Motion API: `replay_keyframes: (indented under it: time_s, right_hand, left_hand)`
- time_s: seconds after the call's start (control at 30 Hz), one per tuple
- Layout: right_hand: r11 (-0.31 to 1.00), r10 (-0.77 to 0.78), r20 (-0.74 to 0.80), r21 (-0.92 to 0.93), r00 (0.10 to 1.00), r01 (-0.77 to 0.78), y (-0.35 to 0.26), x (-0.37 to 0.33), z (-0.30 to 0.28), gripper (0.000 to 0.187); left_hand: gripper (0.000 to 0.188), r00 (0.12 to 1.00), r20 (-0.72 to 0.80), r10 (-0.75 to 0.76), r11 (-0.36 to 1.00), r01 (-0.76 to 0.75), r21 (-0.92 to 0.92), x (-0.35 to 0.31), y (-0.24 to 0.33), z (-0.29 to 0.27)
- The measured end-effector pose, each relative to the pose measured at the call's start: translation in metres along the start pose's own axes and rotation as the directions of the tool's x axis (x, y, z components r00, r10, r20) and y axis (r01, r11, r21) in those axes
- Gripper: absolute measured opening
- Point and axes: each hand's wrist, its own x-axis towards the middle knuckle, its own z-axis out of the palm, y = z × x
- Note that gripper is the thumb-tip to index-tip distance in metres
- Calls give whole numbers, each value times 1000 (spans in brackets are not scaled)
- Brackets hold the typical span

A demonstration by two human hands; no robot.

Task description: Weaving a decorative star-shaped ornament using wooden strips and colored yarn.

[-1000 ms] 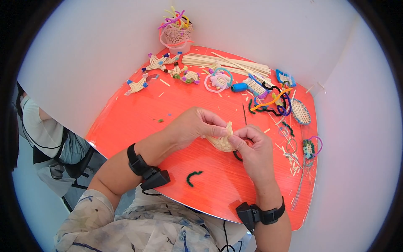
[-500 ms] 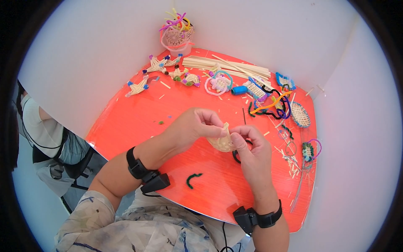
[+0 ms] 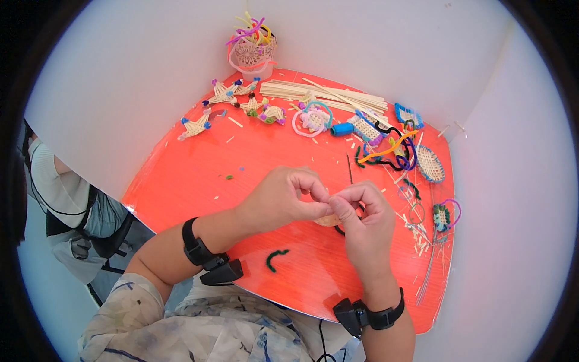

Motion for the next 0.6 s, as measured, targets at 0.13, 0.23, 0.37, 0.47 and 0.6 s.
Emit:
replay_keyframes:
  time_s: [0.13, 0.23, 0.37, 0.47, 0.6]
  right_hand:
    - [968, 120, -10, 224, 993, -115, 2, 0, -3, 8]
    - [944, 157, -2, 294, 988, -149, 3, 0, -2, 8]
    - [940, 167, 48, 292, 985, -174, 7, -2, -3, 9]
    - [903, 231, 67, 357, 971, -239, 6, 3, -6, 13]
    - [921, 189, 62, 334, 980, -199, 8, 8, -5, 18]
  left_hand:
    - [14, 997, 6, 74, 994, -74, 81, 3, -6, -1]
    - [14, 996, 29, 81, 992, -83, 91, 3, -6, 0]
    - [14, 974, 86, -211, 940, 226, -256, 4, -12, 2]
    - [15, 960, 122, -251, 876, 279, -392, 6, -9, 0]
    - [14, 956, 119, -266, 851, 292, -436, 6, -12, -2]
